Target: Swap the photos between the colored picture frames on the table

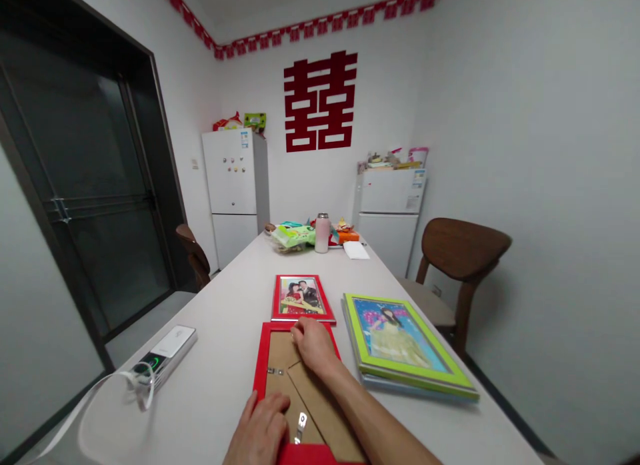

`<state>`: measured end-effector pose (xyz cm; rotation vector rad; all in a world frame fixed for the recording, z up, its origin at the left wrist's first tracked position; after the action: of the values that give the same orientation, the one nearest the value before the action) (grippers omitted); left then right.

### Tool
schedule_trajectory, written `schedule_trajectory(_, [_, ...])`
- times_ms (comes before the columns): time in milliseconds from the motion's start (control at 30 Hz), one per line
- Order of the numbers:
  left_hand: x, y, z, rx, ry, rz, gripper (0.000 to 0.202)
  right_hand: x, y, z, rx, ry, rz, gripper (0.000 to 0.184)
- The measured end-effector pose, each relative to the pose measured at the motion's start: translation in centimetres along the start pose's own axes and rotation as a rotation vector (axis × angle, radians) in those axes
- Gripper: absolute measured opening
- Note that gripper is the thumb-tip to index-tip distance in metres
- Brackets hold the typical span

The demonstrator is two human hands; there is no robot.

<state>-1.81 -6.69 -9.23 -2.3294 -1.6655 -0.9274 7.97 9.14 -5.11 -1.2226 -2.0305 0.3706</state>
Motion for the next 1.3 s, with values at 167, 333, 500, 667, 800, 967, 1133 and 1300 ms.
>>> schedule_trajectory(167, [1.0, 0.0, -4.0, -0.223, 0.098, -0.099, 0.027, -3.4, 1.7, -4.9, 0.391, 0.169, 0.172, 0.034])
schedule_trajectory(333, [3.1, 3.0, -5.5, -0.826, 0.348, -0.377, 0.026, -8.3, -0.9, -3.5, 1.181, 0.042, 0.600, 0.040])
schedule_trajectory(500, [4.7, 7.0, -3.2, -1.130, 0.505, -0.517, 0.033, -9.3, -4.7, -2.4, 1.687, -0.088, 0.810, 0.028])
schedule_trajectory(667, [8.8, 8.7, -4.4, -1.279, 0.528, -0.612, 0.056, -6.6, -0.3, -8.4, 1.548, 0.150, 0.638, 0.026])
schedule_trajectory(800, [12.1, 8.8, -2.7, -1.430, 0.327, -0.663, 0.062, -3.4, 6.6, -13.9, 0.912, 0.187, 0.573, 0.038])
schedule_trajectory(967, [14.1, 8.5, 3.8, -1.217, 0.164, -0.618, 0.046, -0.8, 13.3, -17.0, 0.444, 0.212, 0.557, 0.034])
schedule_trajectory(1133, [14.3, 7.8, 7.2, -0.922, 0.130, -0.637, 0.040, -0.1, 16.2, -16.5, 0.227, 0.226, 0.534, 0.027])
schedule_trajectory(1300, [14.5, 5.8, 6.5, -0.581, 0.064, -0.565, 0.045, 0.3, 16.4, -16.4, 0.072, 0.261, 0.455, 0.026])
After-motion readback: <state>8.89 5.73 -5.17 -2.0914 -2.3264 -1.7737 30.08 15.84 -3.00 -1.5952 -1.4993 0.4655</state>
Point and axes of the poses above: each hand's wrist, its own x-axis towards the middle knuckle, its own z-axis out of the palm, y = z × x, the point moved 1 cm from there along x, towards the middle knuckle, and after that the axes turned 8 degrees about y, right-handed, at the moved point
